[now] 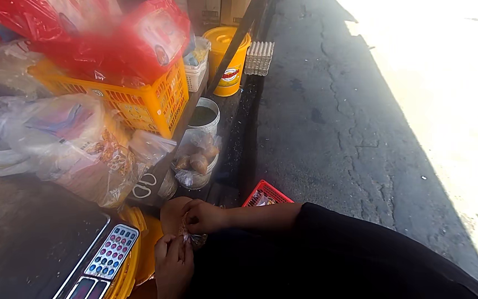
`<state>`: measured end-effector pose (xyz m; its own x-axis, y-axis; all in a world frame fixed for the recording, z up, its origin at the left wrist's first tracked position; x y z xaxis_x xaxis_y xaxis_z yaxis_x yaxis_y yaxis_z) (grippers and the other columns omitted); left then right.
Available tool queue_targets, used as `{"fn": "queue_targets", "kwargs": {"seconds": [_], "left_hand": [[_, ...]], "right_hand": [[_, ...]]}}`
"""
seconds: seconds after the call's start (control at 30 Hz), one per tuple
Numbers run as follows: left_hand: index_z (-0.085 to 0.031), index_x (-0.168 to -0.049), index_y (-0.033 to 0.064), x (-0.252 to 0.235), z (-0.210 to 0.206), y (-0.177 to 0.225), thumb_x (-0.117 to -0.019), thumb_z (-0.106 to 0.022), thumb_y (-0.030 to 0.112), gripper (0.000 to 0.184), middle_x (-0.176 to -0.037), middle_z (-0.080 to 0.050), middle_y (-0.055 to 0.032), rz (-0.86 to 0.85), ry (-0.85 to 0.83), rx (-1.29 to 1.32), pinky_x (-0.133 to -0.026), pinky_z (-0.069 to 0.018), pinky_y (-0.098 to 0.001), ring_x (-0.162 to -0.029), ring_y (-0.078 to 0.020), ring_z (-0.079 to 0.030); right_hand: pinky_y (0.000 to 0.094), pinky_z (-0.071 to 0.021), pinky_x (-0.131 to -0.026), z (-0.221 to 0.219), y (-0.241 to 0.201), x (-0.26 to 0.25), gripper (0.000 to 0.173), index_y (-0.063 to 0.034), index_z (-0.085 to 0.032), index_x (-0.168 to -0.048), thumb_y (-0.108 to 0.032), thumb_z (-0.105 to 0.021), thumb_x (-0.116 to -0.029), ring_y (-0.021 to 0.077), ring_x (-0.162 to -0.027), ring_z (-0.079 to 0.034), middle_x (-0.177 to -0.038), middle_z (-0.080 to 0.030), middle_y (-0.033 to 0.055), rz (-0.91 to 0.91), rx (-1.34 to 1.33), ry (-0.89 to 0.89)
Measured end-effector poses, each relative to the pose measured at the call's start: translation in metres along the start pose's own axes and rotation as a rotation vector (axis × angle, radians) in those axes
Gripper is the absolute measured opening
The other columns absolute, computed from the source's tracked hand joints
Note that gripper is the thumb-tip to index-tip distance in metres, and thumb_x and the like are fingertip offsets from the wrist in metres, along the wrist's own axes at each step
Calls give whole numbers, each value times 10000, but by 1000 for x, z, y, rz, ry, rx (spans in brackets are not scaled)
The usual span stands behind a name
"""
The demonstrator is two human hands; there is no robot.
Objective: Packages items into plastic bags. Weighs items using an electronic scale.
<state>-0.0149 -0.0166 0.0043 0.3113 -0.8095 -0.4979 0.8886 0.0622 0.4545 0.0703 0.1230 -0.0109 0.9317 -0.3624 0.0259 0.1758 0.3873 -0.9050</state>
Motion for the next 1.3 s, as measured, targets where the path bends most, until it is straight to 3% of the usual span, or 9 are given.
{"fn": "queue_targets", "kwargs": {"seconds": [0.07,0.17,0.4,0.53,0.63,0.8,0.97,1.1,1.3], "left_hand": [[-735,-866,-5,-7,3,-3,-836,-680,207,221,-944,-625,-155,232,-237,114,-682,-517,-318,-784,-197,-600],[-748,-863,-16,-11,8,-8,-934,-673,159,203,-947,-649,-117,434,-379,299,-746,-515,-292,-843,-140,-613],[-735,-784,-6,4,9,6,-937,-568,153,277,-828,-665,-156,-248,126,70,-795,-527,-186,-815,-172,-653],[-742,-841,-43,-5,11,-7,-949,-613,183,282,-1004,-643,-167,55,9,283,-895,-485,-131,-994,-85,-615],[-741,-960,-76,-8,10,-15,-936,-634,100,208,-1147,-660,-134,227,1,551,-951,-500,-127,-1110,-11,-610],[-699,-1033,-79,-12,10,-19,-953,-565,15,182,-975,-759,-15,408,66,751,-853,-586,-194,-909,-9,-712],[-655,-972,14,-22,17,-11,-1032,-415,79,255,-767,-675,69,495,-182,713,-754,-567,-186,-731,-3,-663],[-611,-862,156,-26,40,7,-1029,-404,101,271,-735,-585,136,410,-397,848,-700,-511,-172,-690,26,-577],[-589,-960,31,-51,140,74,-1120,-407,270,341,-878,-566,-30,-162,-640,790,-798,-473,-164,-855,-26,-560]], "right_hand": [[507,-358,-1150,-4,2,-2,233,46,-753,-871,-172,-702,-937,385,-1346,-496,-1365,-611,222,59,43,-6],[509,-351,-1153,-1,0,-4,228,58,-755,-883,-156,-702,-943,396,-1346,-493,-1381,-598,234,66,24,-22],[531,-399,-1106,-17,26,-14,177,45,-760,-906,-128,-734,-880,390,-1304,-530,-1378,-602,226,8,-26,47],[519,-392,-1122,-19,24,-13,412,76,-654,-1172,-166,-780,-864,402,-1292,-530,-1347,-577,282,16,-54,66],[507,-393,-1144,-24,11,-2,204,88,-712,-1031,-63,-695,-895,402,-1300,-557,-1265,-658,256,306,16,160],[560,-323,-1186,-33,-2,11,212,71,-717,-1095,-47,-567,-1003,449,-1398,-463,-1300,-662,224,366,139,75],[609,-301,-1185,-45,0,12,234,44,-743,-1080,-117,-593,-1000,437,-1378,-497,-1257,-697,194,430,180,40],[565,-339,-1171,-29,-26,6,180,53,-760,-1017,-48,-616,-980,431,-1351,-518,-1185,-720,200,589,113,-158],[536,-389,-1147,41,-148,4,314,-24,-766,-971,-182,-504,-1039,314,-1289,-586,-1092,-753,88,920,206,-497]]}}
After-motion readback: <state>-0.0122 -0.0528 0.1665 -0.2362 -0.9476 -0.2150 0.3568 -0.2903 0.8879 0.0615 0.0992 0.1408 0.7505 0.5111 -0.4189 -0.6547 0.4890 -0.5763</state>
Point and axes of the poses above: each hand's wrist, its own x-axis away from the middle knuckle, its own z-axis out of the back of the hand, y = z × x, the point moved 5 cm from there along -x, towards the middle knuckle
